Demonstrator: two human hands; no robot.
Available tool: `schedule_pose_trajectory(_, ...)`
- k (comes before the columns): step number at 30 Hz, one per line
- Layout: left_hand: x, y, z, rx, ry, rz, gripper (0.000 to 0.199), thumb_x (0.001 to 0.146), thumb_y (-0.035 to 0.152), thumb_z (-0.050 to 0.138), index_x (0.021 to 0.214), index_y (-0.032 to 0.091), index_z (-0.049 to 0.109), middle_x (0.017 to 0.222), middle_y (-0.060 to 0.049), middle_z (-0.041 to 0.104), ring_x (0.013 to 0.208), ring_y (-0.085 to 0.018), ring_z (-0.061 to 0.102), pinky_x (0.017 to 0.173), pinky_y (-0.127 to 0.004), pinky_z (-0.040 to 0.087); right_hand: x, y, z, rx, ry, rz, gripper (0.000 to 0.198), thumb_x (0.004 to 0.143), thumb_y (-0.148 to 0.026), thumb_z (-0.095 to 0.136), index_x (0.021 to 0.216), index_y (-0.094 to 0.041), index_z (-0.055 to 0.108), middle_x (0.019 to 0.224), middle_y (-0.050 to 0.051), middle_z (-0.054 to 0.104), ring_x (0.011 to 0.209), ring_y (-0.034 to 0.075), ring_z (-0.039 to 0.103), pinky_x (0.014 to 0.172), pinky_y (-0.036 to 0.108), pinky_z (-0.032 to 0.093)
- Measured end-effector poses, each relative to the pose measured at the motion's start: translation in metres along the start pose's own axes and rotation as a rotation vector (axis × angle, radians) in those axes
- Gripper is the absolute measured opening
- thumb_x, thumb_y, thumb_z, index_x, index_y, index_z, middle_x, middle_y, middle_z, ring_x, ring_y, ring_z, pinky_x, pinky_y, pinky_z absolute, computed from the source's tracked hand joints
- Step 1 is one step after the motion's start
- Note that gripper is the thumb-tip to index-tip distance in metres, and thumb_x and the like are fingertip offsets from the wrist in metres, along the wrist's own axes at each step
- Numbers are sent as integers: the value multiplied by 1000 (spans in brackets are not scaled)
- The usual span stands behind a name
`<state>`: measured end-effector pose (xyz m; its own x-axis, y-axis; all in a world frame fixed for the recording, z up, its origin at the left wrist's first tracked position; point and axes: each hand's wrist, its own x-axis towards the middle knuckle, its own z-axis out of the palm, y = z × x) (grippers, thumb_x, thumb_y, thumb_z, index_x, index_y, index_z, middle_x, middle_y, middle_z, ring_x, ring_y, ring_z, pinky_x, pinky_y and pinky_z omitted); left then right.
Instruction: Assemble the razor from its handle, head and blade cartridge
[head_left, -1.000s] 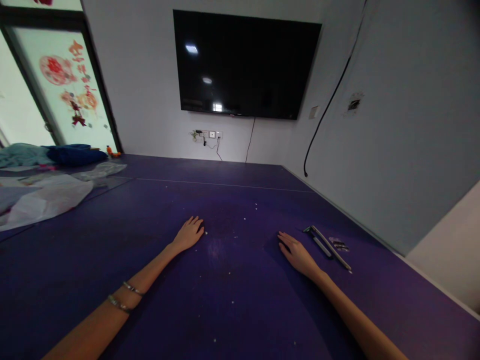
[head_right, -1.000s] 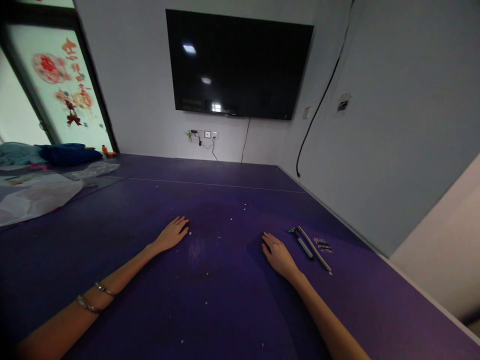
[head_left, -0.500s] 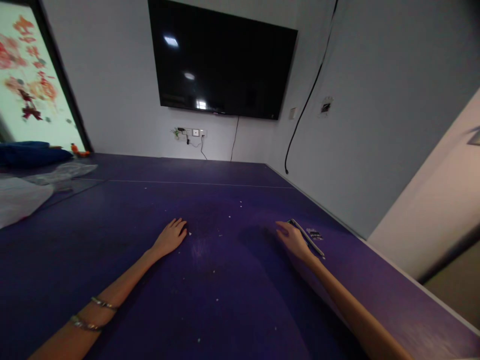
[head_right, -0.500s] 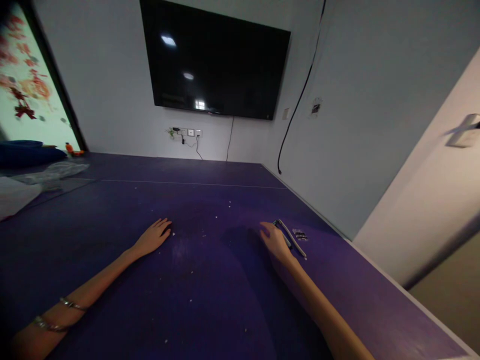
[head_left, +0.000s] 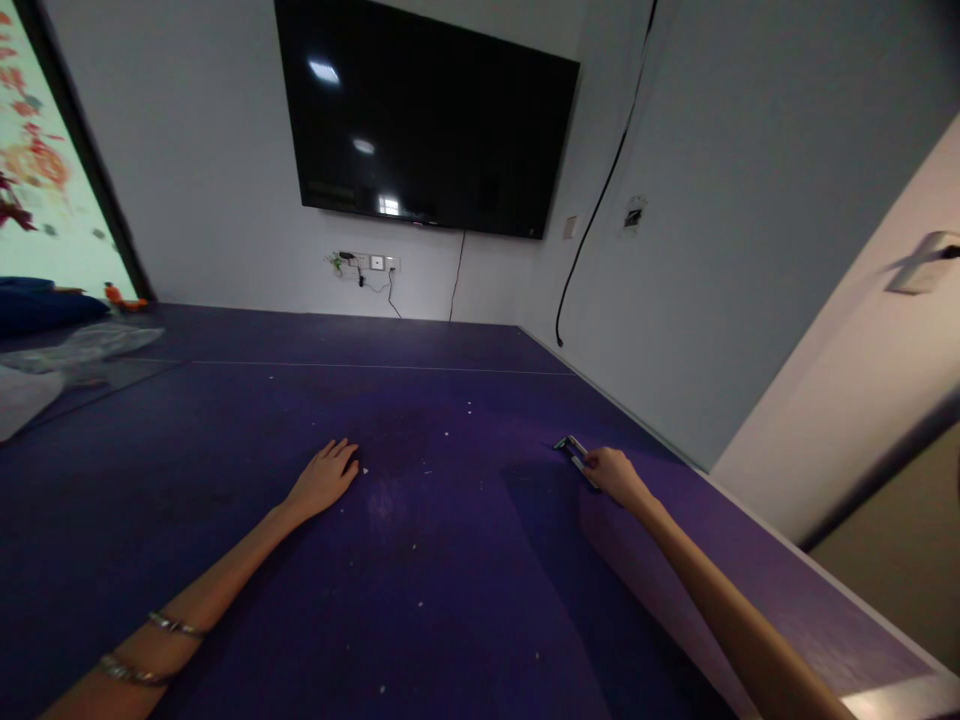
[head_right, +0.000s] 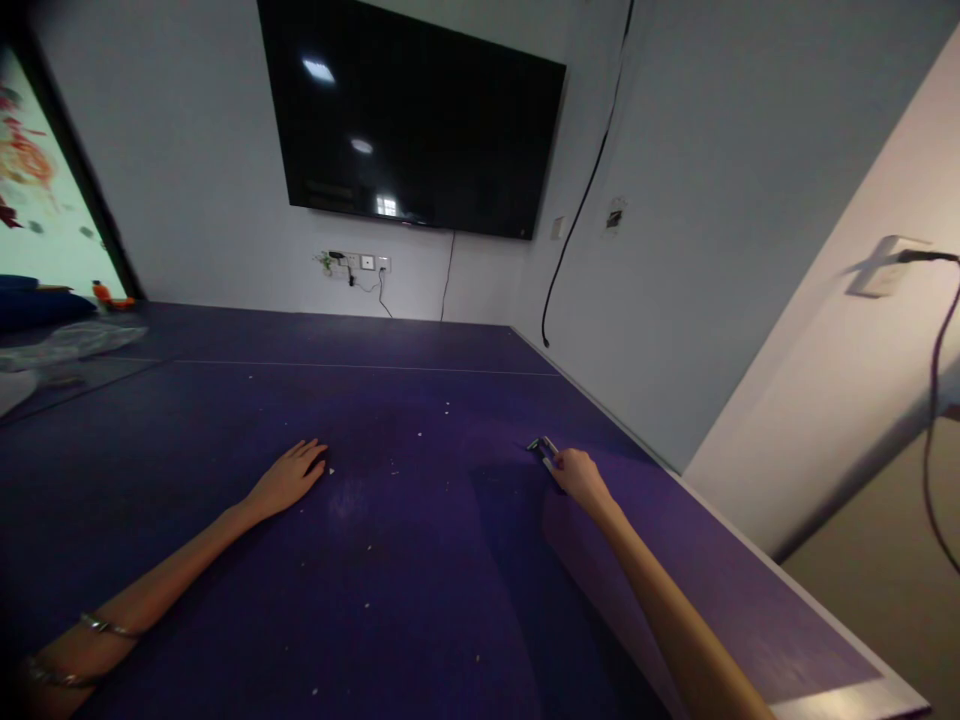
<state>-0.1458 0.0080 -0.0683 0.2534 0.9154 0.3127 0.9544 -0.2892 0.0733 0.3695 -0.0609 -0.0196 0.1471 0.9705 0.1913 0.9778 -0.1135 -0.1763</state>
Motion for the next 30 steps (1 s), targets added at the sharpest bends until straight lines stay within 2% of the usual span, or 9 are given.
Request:
schedule_pose_trajectory(7, 0, 0, 1, 2, -1, 1, 52, 85, 37, 28, 123, 9, 50, 133, -14, 46, 128, -27, 34, 105, -42, 27, -2, -2, 6, -66, -29, 18, 19, 67, -11, 51, 69, -16, 70, 67, 10, 68, 64, 21, 64, 51, 23, 36)
schedule_pose_trajectory(17, -1, 0, 2, -25, 17, -7, 51, 85, 39, 29, 122, 11, 51, 131, -12, 48, 127, -27, 35, 105, -42, 27, -1, 1, 11, -27, -7, 91, 17, 68, -14, 54, 72, -16, 70, 70, 12, 68, 66, 24, 66, 51, 24, 39)
schedule_pose_trajectory(23, 1, -1, 0, -55, -6, -19, 52, 84, 38, 31, 122, 8, 51, 132, -15, 47, 127, -28, 34, 105, -42, 28, -5, -3, 10, 14, 20, 142, 18, 69, -19, 56, 76, -16, 72, 71, 11, 69, 65, 22, 66, 51, 22, 39)
schedule_pose_trajectory(27, 3, 1, -14, -146, 32, -79, 47, 82, 35, 34, 114, 10, 56, 121, -12, 57, 122, -27, 42, 102, -41, 31, -8, -8, 5, 133, 55, 209, 21, 71, -26, 55, 80, -17, 73, 70, 8, 70, 66, 21, 66, 50, 21, 38)
schedule_pose_trajectory(30, 5, 18, -35, -306, 124, -82, 39, 80, 34, 37, 103, 15, 62, 109, -7, 64, 108, -22, 55, 96, -34, 39, -11, -24, -2, 231, 119, 188, 24, 70, -23, 57, 87, -15, 73, 78, 9, 71, 72, 22, 66, 55, 21, 40)
